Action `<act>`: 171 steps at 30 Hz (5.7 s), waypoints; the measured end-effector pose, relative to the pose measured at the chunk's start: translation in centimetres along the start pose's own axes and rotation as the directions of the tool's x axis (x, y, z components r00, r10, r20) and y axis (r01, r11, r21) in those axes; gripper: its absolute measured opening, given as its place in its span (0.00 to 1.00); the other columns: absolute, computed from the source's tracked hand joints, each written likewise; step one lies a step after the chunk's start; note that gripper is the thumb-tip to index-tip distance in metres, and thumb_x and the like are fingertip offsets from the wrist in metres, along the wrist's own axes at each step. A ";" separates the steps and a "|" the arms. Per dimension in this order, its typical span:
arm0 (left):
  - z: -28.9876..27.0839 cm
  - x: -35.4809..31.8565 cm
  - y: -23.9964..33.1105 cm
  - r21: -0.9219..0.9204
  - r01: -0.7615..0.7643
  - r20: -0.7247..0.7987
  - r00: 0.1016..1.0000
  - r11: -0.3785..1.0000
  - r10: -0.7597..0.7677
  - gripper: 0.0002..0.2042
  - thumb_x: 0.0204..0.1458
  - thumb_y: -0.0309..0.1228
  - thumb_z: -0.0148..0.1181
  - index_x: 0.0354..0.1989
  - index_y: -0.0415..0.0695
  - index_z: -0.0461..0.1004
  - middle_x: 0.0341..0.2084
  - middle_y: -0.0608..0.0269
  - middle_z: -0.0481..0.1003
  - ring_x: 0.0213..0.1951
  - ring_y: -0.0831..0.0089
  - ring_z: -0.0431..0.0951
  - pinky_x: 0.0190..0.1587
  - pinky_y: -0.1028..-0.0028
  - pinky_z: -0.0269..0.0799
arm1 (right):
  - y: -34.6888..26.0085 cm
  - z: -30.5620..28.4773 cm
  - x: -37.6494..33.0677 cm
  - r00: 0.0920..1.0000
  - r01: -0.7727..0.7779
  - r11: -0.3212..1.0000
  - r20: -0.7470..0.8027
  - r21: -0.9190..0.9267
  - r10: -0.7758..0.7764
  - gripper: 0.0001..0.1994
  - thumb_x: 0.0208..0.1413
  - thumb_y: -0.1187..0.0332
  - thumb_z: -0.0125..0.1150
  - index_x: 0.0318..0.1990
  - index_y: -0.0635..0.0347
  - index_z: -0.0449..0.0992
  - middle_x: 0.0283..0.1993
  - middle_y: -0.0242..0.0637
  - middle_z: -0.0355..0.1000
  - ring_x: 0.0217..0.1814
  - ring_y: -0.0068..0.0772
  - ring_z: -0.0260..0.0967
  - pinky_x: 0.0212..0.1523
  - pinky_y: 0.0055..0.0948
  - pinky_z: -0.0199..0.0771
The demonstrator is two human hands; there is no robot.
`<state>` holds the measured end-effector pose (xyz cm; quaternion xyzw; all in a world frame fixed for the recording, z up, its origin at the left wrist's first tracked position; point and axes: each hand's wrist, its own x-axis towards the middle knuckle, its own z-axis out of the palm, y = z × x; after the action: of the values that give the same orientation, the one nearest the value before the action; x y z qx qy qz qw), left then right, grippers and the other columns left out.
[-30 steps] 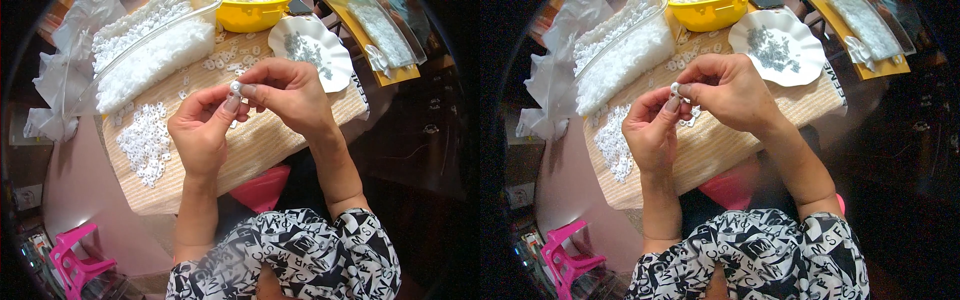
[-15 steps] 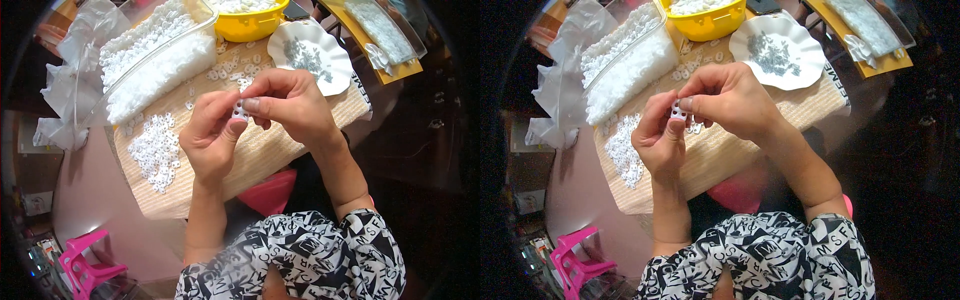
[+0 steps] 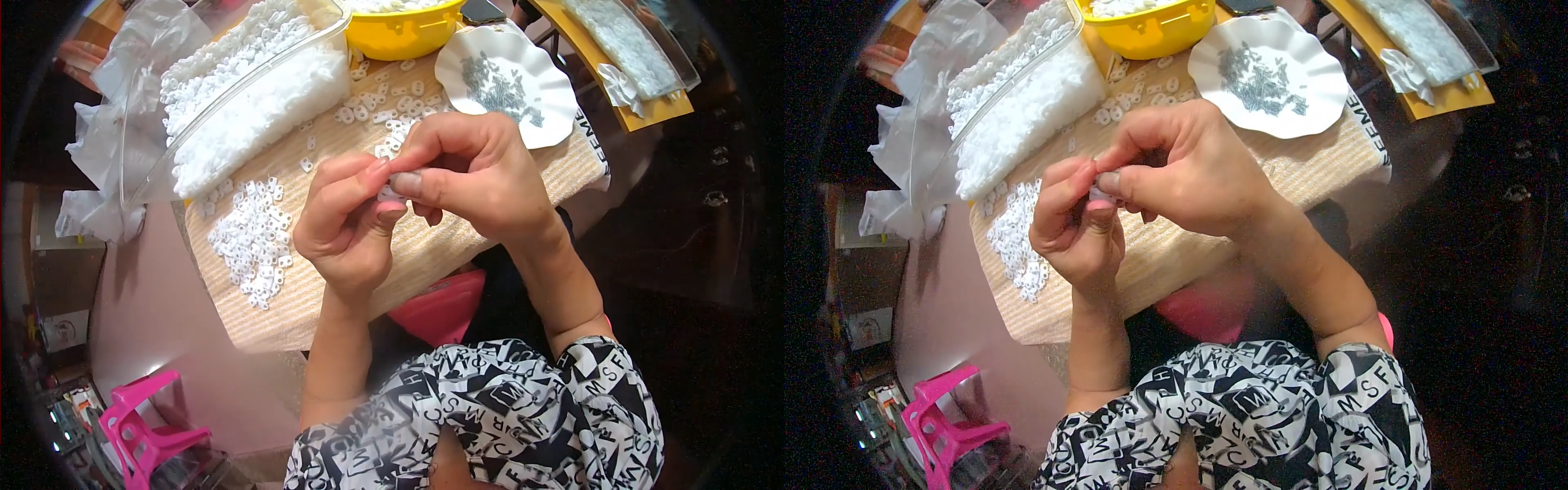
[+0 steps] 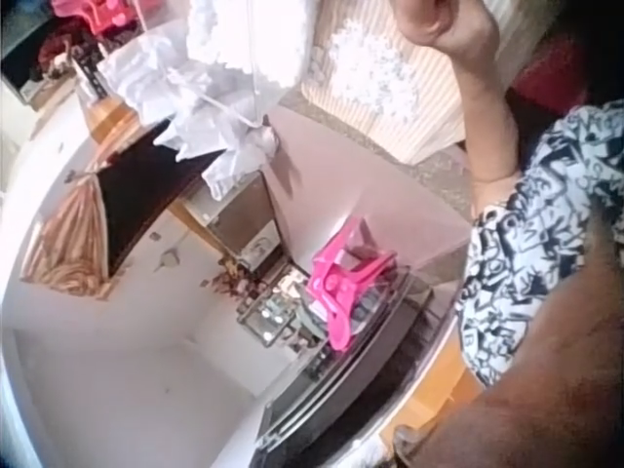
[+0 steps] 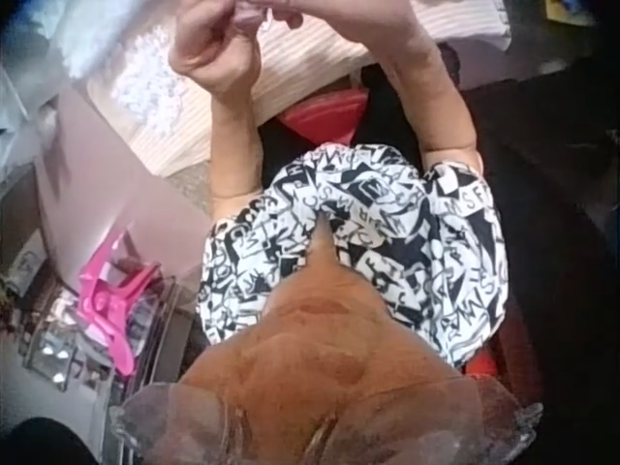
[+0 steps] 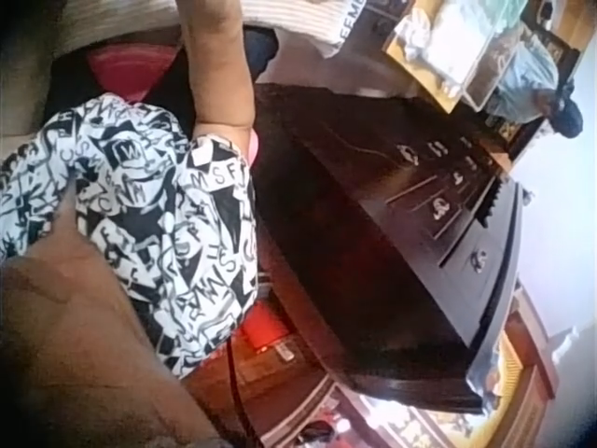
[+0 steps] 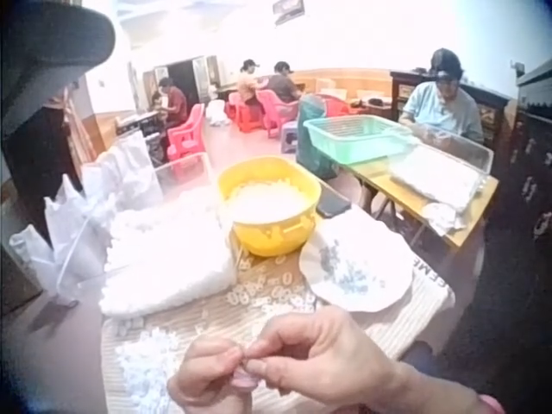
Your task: Assembling small white plastic components by inserting metal pins into them.
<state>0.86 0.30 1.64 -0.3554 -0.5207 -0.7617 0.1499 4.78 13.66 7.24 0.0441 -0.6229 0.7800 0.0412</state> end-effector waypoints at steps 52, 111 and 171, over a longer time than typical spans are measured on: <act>2.9 0.1 -2.6 0.725 -0.268 0.460 0.874 0.635 -0.157 0.09 0.39 0.20 0.52 0.31 0.42 0.73 0.31 0.60 0.72 0.35 0.60 0.68 0.38 0.66 0.63 | -2.1 -17.0 2.8 0.977 -0.057 -0.041 -0.047 -0.998 -0.210 0.08 0.41 0.72 0.60 0.32 0.63 0.75 0.23 0.42 0.70 0.25 0.35 0.69 0.28 0.29 0.67; 2.3 -0.2 -2.4 0.601 0.215 0.103 0.934 0.769 -0.341 0.11 0.37 0.15 0.55 0.30 0.40 0.74 0.22 0.60 0.73 0.26 0.67 0.71 0.29 0.72 0.66 | -0.6 -15.7 5.3 0.946 0.050 -0.008 0.050 -0.999 -0.321 0.06 0.43 0.77 0.49 0.31 0.66 0.66 0.25 0.55 0.67 0.29 0.51 0.67 0.30 0.38 0.66; -0.2 0.6 -0.2 -0.155 0.527 -0.115 0.830 0.836 -0.545 0.05 0.42 0.15 0.57 0.28 0.33 0.74 0.25 0.59 0.75 0.27 0.79 0.74 0.32 0.82 0.72 | 4.1 -0.2 1.8 0.983 0.059 0.903 -0.134 -0.426 -0.127 0.03 0.44 0.77 0.55 0.24 0.68 0.73 0.18 0.39 0.70 0.20 0.21 0.67 0.22 0.22 0.66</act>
<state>0.26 0.31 1.88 -0.1430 -0.5409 -0.8272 -0.0511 2.55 13.00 3.46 0.0019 -0.7680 0.6257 0.1362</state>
